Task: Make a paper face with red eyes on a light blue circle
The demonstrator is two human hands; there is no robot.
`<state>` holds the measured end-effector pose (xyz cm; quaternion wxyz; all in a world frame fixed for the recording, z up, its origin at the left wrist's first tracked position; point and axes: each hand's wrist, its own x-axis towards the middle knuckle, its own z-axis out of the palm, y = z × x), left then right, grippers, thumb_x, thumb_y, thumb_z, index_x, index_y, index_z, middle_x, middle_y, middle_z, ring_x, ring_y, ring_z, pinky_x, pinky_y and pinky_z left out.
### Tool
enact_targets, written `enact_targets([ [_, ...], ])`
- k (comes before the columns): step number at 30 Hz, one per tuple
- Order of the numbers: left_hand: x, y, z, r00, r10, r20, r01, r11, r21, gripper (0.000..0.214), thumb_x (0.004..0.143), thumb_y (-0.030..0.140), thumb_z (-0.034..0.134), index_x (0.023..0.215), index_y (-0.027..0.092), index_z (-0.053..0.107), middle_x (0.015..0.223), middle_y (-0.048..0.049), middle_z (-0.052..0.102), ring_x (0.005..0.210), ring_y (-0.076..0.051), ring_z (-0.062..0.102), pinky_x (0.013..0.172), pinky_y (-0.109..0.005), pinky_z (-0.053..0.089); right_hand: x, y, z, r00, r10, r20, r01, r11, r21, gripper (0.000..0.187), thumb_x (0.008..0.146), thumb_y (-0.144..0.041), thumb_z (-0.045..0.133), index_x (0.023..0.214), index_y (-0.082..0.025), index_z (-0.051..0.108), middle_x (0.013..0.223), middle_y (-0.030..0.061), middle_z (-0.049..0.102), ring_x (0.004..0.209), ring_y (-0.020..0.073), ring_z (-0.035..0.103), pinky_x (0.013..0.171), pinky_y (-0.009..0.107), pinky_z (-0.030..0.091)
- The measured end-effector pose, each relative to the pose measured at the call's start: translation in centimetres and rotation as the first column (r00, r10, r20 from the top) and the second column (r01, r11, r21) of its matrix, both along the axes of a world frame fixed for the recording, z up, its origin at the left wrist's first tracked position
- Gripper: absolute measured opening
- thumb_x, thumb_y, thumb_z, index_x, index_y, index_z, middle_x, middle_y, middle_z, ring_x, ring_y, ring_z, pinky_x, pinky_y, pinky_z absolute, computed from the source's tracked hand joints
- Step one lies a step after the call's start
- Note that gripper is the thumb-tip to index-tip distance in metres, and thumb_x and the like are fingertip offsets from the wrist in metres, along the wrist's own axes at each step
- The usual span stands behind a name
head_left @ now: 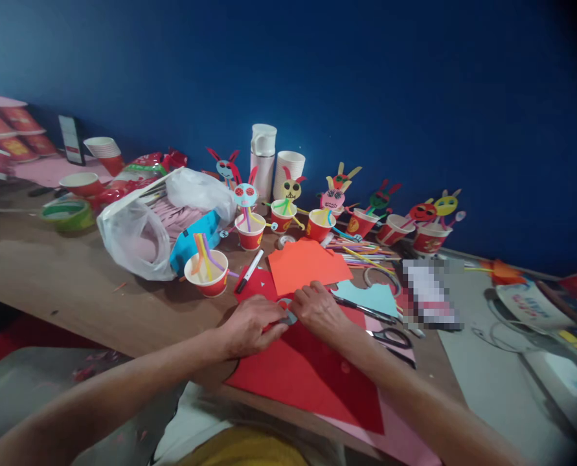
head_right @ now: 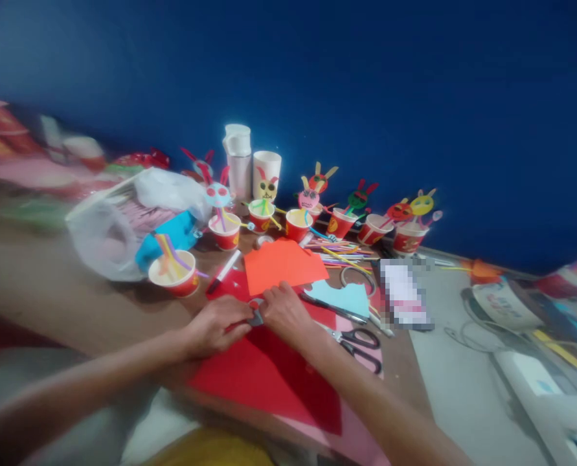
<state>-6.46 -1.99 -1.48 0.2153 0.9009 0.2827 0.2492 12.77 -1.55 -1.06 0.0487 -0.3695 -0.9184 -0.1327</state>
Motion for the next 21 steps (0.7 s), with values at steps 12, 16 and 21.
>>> enact_targets([
  [12, 0.4, 0.9, 1.2, 0.947, 0.208, 0.243, -0.115, 0.93, -0.349, 0.025, 0.085, 0.027, 0.045, 0.084, 0.015, 0.066, 0.085, -0.0054, 0.065, 0.081, -0.017, 0.058, 0.075, -0.024, 0.043, 1.8, 0.4, -0.3, 0.897, -0.263, -0.356, 0.231, 0.964, -0.129, 0.024, 0.084, -0.016, 0.044, 0.068, -0.015, 0.062, 0.065, 0.0044, 0.061, 0.063, 0.0139, 0.051, 0.066, 0.028, 0.029],
  [16, 2.1, 1.4, 1.8, 0.868, 0.409, 0.282, -0.131, 0.737, -0.663, 0.03, 0.082, 0.033, 0.048, 0.1, 0.013, 0.061, 0.09, -0.0067, 0.063, 0.076, -0.016, 0.059, 0.065, -0.024, 0.045, 1.7, -0.2, 0.7, 0.796, -0.363, -0.485, 0.256, 0.927, -0.274, 0.022, 0.086, -0.018, 0.041, 0.076, -0.018, 0.061, 0.068, -0.0011, 0.063, 0.061, 0.0103, 0.055, 0.059, 0.021, 0.034],
  [21, 4.6, 1.9, 1.9, 0.842, 0.466, 0.272, -0.04, 0.557, -0.83, 0.033, 0.079, 0.035, 0.05, 0.096, 0.01, 0.063, 0.063, -0.001, 0.057, 0.051, -0.01, 0.049, 0.049, -0.02, 0.038, 1.5, -0.5, 1.3, 0.688, -0.454, -0.566, 0.271, 0.884, -0.38, 0.024, 0.087, -0.022, 0.039, 0.073, -0.018, 0.058, 0.066, -0.0026, 0.062, 0.059, 0.0096, 0.055, 0.055, 0.018, 0.036],
])
